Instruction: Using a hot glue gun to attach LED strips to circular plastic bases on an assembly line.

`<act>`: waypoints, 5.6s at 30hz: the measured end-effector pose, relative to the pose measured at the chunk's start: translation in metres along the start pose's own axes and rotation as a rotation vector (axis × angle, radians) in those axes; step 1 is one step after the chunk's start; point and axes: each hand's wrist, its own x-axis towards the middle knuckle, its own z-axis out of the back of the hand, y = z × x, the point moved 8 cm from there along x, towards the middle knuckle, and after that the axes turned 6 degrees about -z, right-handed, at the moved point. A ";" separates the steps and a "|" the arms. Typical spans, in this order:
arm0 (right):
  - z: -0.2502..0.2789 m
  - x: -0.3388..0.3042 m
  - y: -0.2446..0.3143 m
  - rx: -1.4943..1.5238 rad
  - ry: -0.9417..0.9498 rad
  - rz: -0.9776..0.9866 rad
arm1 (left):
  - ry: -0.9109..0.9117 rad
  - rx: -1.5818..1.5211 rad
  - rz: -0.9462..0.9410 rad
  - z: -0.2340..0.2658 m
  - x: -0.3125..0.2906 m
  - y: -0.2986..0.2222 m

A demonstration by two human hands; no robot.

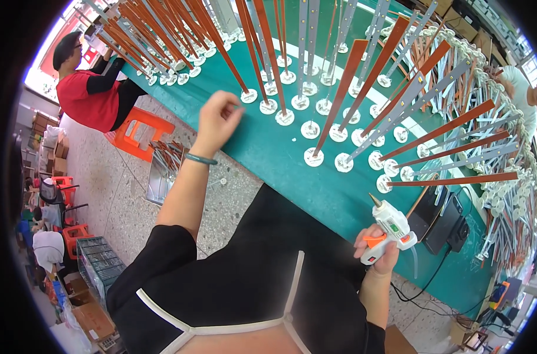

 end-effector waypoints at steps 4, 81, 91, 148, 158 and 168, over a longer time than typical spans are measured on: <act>-0.002 0.002 -0.001 -0.003 0.011 -0.023 | 0.272 0.159 -0.266 -0.034 -0.009 -0.048; -0.003 0.000 0.002 -0.144 -0.021 0.023 | 0.405 0.311 -0.183 -0.045 -0.029 -0.042; -0.001 -0.001 0.002 -0.126 -0.051 0.015 | 0.161 -0.403 0.343 -0.020 -0.029 0.013; -0.001 -0.003 0.000 -0.130 -0.077 -0.039 | 0.207 0.019 0.025 -0.073 0.007 -0.071; 0.000 -0.003 -0.001 -0.108 -0.075 -0.047 | 0.256 0.174 0.007 -0.042 -0.024 -0.047; -0.005 -0.003 -0.002 -0.147 -0.044 -0.059 | 0.488 0.706 -0.304 -0.039 -0.050 -0.064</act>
